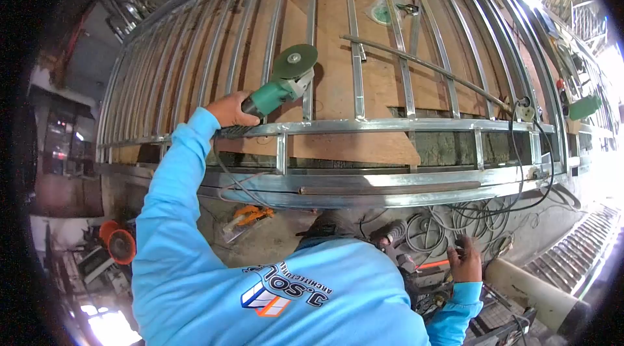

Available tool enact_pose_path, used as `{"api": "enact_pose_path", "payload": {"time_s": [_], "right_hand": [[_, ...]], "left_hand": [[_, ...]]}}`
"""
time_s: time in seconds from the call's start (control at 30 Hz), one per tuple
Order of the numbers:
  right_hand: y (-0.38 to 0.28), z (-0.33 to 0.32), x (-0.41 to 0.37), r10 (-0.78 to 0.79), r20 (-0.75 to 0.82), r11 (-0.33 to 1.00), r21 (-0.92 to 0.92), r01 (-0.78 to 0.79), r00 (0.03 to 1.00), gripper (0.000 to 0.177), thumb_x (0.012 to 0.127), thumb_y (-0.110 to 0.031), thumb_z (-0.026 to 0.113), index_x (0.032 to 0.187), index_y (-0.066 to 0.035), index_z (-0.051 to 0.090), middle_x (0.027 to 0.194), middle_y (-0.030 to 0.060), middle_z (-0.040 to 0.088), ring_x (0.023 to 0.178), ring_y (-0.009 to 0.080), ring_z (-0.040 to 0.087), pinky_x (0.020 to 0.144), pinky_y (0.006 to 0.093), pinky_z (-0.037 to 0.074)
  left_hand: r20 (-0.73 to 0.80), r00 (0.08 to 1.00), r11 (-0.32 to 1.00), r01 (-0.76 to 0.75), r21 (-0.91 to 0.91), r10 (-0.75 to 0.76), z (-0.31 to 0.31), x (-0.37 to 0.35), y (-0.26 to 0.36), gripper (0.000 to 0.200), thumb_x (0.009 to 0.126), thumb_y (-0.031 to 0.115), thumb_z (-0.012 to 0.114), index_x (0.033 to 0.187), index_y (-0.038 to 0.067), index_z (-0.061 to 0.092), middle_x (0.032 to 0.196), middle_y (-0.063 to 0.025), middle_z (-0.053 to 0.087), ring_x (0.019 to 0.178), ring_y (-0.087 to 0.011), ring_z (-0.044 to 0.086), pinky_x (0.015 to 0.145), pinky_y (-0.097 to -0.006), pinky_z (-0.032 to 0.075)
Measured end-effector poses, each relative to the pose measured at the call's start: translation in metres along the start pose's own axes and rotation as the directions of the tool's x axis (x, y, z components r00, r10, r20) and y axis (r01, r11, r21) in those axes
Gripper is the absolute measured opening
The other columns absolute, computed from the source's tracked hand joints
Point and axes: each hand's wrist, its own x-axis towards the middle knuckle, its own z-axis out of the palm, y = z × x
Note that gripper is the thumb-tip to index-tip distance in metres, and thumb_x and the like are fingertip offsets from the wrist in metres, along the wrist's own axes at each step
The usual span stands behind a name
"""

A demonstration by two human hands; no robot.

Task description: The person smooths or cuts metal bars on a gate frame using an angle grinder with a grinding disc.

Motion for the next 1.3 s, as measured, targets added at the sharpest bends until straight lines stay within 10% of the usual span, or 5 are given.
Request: {"api": "enact_pose_path", "payload": {"time_s": [0.27,0.67,0.93,1.3], "right_hand": [[-0.013,0.022,-0.021,-0.074,-0.094,0.997,0.009,0.075,0.993,0.039,0.090,-0.019,0.070,0.122,0.001,0.057,0.104,0.0222,0.070,0.087,0.0348,0.071,0.072,0.0415,0.055],[0.050,0.019,-0.123,0.139,-0.115,0.987,0.091,-0.129,0.984,0.037,0.088,-0.018,0.071,0.118,0.001,0.060,0.096,0.0214,0.071,0.086,0.0367,0.071,0.076,0.0424,0.056],[0.102,0.044,-0.174,0.222,-0.220,0.974,-0.005,-0.228,0.950,0.037,0.087,-0.019,0.073,0.117,-0.002,0.061,0.095,0.0213,0.071,0.087,0.0371,0.070,0.078,0.0438,0.054],[0.052,0.051,-0.128,0.186,-0.108,0.983,0.019,-0.185,0.977,0.042,0.086,-0.020,0.071,0.121,0.001,0.060,0.105,0.0247,0.070,0.097,0.0410,0.068,0.085,0.0450,0.054]], "left_hand": [[-0.278,0.960,0.988,0.033,0.148,0.010,0.029,-0.013,0.015,0.060,0.070,0.035,0.082,0.113,-0.001,0.060,0.094,-0.0168,0.066,0.083,-0.0278,0.063,0.078,-0.0402,0.050],[-0.111,0.989,0.950,0.130,0.282,-0.102,-0.026,0.009,0.009,0.091,0.071,0.020,0.086,0.150,0.011,0.042,0.132,-0.0187,0.060,0.119,-0.0324,0.059,0.105,-0.0413,0.045],[-0.127,0.967,0.827,0.254,0.502,-0.220,-0.041,0.022,0.033,0.084,0.070,0.016,0.086,0.145,0.016,0.049,0.126,-0.0176,0.065,0.116,-0.0347,0.061,0.102,-0.0421,0.047],[-0.174,0.975,0.918,0.194,0.347,-0.141,-0.021,0.004,0.053,0.079,0.069,0.014,0.085,0.140,0.009,0.052,0.125,-0.0185,0.063,0.116,-0.0343,0.060,0.103,-0.0414,0.047]]}}
